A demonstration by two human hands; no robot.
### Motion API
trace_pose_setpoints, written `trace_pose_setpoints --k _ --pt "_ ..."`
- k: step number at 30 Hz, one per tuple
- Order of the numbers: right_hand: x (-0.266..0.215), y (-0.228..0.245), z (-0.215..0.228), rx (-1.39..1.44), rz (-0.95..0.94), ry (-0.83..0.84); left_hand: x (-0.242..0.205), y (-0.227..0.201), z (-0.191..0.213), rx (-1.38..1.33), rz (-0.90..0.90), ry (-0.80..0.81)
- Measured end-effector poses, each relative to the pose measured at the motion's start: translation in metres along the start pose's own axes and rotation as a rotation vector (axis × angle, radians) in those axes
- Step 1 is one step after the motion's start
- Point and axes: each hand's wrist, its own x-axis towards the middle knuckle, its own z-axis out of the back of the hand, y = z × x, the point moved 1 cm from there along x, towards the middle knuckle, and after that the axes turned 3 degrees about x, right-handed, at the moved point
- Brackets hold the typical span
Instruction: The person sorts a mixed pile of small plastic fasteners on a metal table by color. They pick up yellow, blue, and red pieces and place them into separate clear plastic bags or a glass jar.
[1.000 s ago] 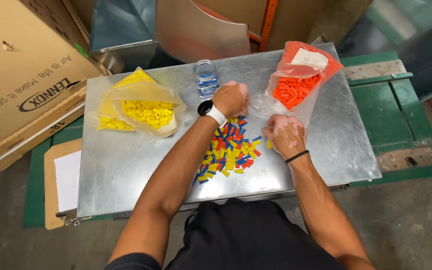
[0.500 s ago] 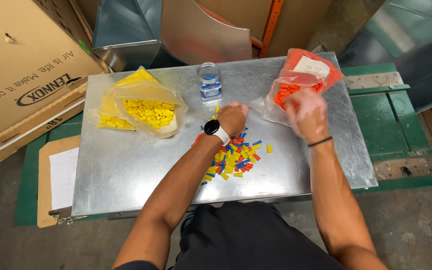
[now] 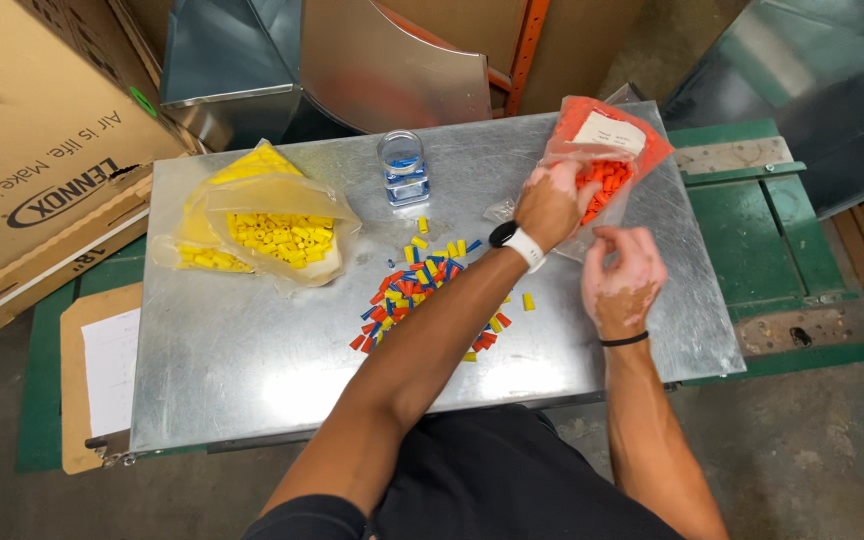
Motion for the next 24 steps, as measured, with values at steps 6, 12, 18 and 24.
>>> trace_pose_setpoints --k 6,12,18,24 --pt "0.009 -0.018 0.020 0.041 0.013 0.009 -0.032 0.025 0.037 0.011 0.138 0.004" --pt "-0.003 0.038 -0.032 0.159 0.024 0.276 -0.126 0.102 0.162 0.245 0.141 0.155" --pt "0.009 0.105 -0.094 0.210 0.219 0.829 -0.161 0.154 0.137 0.442 0.251 0.140" --pt "0.028 0.119 -0.105 -0.036 0.213 1.106 -0.155 0.170 0.112 0.511 0.241 0.115"
